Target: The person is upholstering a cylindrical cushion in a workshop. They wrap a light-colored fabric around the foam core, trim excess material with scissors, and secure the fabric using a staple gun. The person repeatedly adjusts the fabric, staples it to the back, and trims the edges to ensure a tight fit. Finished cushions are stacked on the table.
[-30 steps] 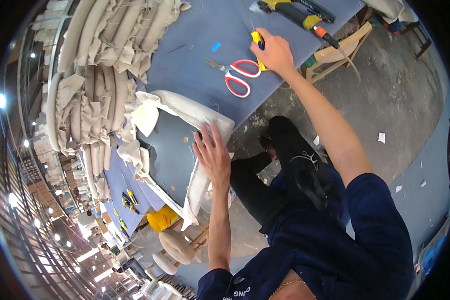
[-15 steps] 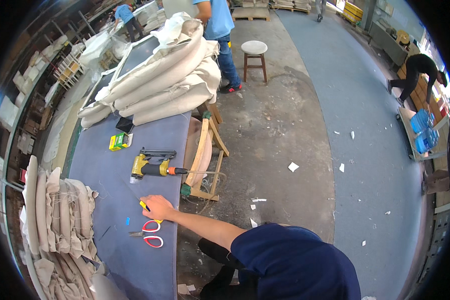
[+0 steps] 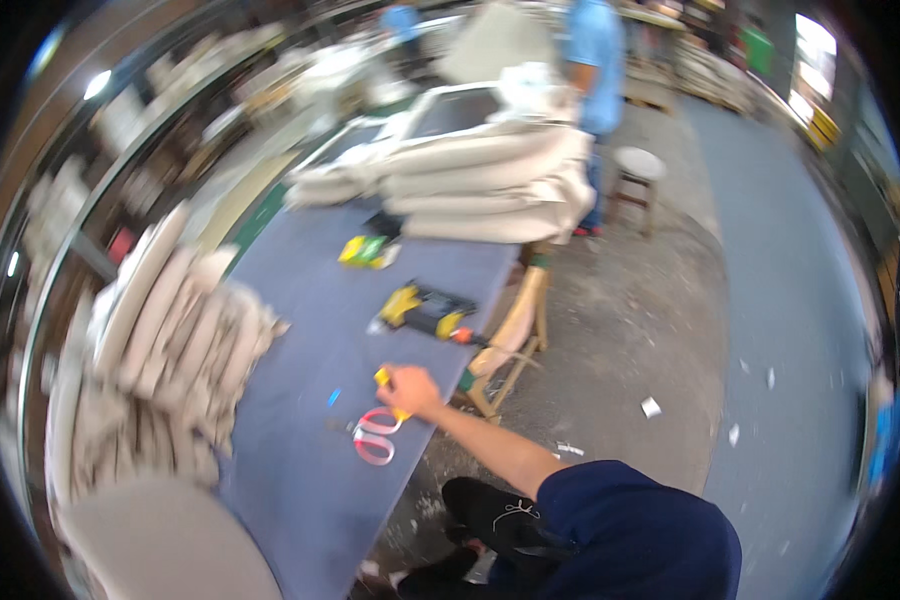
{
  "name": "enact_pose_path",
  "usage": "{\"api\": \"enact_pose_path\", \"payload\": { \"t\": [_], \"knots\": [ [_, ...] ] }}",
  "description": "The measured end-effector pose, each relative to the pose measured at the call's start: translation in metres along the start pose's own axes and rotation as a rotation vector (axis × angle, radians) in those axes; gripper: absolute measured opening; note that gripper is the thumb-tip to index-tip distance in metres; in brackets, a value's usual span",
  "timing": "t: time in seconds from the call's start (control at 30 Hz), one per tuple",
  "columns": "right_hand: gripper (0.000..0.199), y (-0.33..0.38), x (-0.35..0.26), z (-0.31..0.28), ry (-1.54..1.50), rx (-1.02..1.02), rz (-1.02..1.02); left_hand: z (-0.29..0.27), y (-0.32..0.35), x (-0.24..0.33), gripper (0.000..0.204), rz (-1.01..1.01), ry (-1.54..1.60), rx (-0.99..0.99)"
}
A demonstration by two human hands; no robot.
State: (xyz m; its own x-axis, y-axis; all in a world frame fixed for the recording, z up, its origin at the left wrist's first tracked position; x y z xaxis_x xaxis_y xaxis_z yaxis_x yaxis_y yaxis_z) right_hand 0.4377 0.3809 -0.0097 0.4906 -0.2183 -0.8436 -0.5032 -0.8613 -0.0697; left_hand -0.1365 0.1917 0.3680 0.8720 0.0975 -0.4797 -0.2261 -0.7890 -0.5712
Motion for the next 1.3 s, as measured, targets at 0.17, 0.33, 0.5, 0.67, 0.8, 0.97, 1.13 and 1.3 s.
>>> {"api": "enact_pose_path", "payload": {
  "t": [0.17, 0.33, 0.5, 0.67, 0.8, 0.97, 1.13, 1.3],
  "knots": [
    [0.027, 0.007, 0.009, -0.01, 0.042, 0.119, -0.058, 0.085, 0.029, -0.083, 0.084, -0.73, 0.452, 0.086],
    [0.029, 0.006, 0.012, -0.025, 0.088, 0.132, -0.068, 0.063, -0.021, -0.022, 0.051, -0.095, 0.536, -0.011],
    [0.036, 0.0, 0.015, -0.003, 0.025, 0.108, -0.17, 0.038, -0.019, -0.023, 0.062, 0.259, -0.002, -0.173],
    [0.038, -0.001, 0.009, 0.004, 0.056, 0.095, -0.216, 0.075, -0.02, -0.044, 0.057, 0.823, -0.056, -0.401],
    [0.039, -0.011, 0.025, 0.013, 0.03, 0.054, -0.248, 0.092, 0.006, -0.083, 0.069, 0.837, 0.292, -0.316],
    [0.045, -0.019, 0.041, 0.0, 0.066, 0.034, -0.201, 0.115, -0.011, -0.028, 0.081, 0.427, 0.728, -0.066],
    [0.048, -0.024, 0.053, 0.003, 0.125, 0.019, -0.224, 0.124, -0.029, 0.037, 0.081, 0.173, 0.604, 0.147],
    [0.044, -0.043, 0.073, -0.006, -0.031, 0.088, -0.338, 0.127, -0.092, 0.037, 0.075, 0.061, 0.701, 0.207]
  ]
}}
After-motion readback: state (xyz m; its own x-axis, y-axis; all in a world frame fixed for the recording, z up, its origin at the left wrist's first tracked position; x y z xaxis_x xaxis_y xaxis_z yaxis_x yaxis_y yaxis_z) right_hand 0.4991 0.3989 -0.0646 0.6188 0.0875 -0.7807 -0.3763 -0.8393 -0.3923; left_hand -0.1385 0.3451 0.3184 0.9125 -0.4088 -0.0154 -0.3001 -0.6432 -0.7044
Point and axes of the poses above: each hand's wrist, its own y-axis away from the middle knuckle, its own z-axis out of the palm, x = y × z, the point moved 9 cm from there along -y, towards the middle knuckle, and after that the axes turned 7 degrees about z, right-handed, at the moved point
